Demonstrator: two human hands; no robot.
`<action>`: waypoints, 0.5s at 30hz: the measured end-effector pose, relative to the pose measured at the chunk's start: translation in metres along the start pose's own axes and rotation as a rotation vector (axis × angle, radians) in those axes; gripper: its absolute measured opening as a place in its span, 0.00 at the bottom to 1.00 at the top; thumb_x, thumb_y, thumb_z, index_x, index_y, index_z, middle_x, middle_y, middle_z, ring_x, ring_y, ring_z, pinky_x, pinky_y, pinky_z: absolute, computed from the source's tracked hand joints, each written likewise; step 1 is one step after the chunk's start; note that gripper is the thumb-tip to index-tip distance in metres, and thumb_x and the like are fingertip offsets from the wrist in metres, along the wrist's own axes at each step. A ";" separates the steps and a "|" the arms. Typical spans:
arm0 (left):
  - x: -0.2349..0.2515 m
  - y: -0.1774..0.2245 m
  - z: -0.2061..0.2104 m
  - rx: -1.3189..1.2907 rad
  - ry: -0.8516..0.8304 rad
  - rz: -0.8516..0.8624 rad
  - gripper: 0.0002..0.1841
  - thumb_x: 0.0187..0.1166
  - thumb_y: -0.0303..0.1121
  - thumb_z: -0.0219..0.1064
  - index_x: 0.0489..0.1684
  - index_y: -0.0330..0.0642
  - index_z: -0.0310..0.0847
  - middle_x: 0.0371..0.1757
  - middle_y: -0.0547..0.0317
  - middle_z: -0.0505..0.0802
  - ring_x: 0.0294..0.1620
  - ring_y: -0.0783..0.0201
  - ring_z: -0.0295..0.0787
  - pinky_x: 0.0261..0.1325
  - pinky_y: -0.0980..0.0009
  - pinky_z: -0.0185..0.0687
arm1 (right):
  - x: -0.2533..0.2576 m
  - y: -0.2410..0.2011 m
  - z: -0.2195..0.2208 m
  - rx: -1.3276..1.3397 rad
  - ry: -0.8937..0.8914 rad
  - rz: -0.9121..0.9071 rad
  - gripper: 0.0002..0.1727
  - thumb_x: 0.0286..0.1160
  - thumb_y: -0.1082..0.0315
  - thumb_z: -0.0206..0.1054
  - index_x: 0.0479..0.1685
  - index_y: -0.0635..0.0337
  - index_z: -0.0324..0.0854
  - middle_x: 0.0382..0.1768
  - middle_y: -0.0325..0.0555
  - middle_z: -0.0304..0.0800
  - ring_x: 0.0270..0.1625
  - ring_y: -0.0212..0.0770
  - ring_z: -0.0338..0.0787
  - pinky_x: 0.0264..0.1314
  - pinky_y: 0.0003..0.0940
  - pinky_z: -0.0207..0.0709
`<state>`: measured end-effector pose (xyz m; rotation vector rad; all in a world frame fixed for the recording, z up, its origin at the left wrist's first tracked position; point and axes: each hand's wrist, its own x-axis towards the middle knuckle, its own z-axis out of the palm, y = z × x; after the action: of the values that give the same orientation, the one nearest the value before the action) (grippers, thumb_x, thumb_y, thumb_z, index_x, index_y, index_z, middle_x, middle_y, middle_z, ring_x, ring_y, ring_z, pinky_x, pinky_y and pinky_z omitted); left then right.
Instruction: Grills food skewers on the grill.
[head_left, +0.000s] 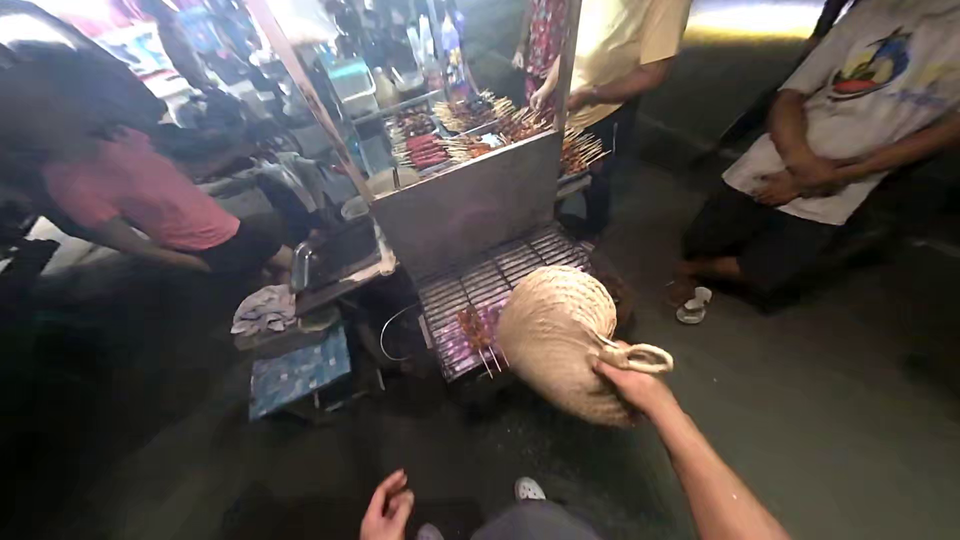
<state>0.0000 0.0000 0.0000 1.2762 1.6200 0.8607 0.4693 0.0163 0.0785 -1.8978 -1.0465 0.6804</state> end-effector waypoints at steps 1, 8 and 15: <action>0.004 0.025 0.008 -0.014 -0.032 0.075 0.24 0.73 0.25 0.70 0.71 0.31 0.78 0.66 0.39 0.88 0.58 0.54 0.91 0.62 0.57 0.89 | 0.001 0.008 0.004 -0.044 0.115 -0.089 0.18 0.69 0.64 0.76 0.57 0.61 0.89 0.53 0.52 0.94 0.58 0.46 0.93 0.66 0.53 0.84; 0.000 0.161 0.067 0.013 -0.567 0.449 0.56 0.52 0.40 0.89 0.90 0.45 0.60 0.90 0.53 0.68 0.80 0.58 0.77 0.68 0.58 0.88 | -0.069 -0.042 0.073 0.164 -0.012 -0.367 0.17 0.65 0.64 0.80 0.52 0.61 0.91 0.49 0.44 0.97 0.52 0.31 0.94 0.62 0.33 0.89; 0.007 0.177 0.033 -0.068 -0.175 0.971 0.32 0.77 0.32 0.67 0.79 0.20 0.67 0.78 0.35 0.80 0.78 0.60 0.79 0.81 0.65 0.76 | -0.137 -0.098 0.131 0.319 -0.435 -0.644 0.45 0.61 0.63 0.85 0.85 0.63 0.71 0.86 0.57 0.70 0.79 0.42 0.81 0.75 0.38 0.83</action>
<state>0.0944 0.0484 0.1456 2.0494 0.7615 1.2959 0.2605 -0.0184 0.1062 -1.0608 -1.6099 0.8247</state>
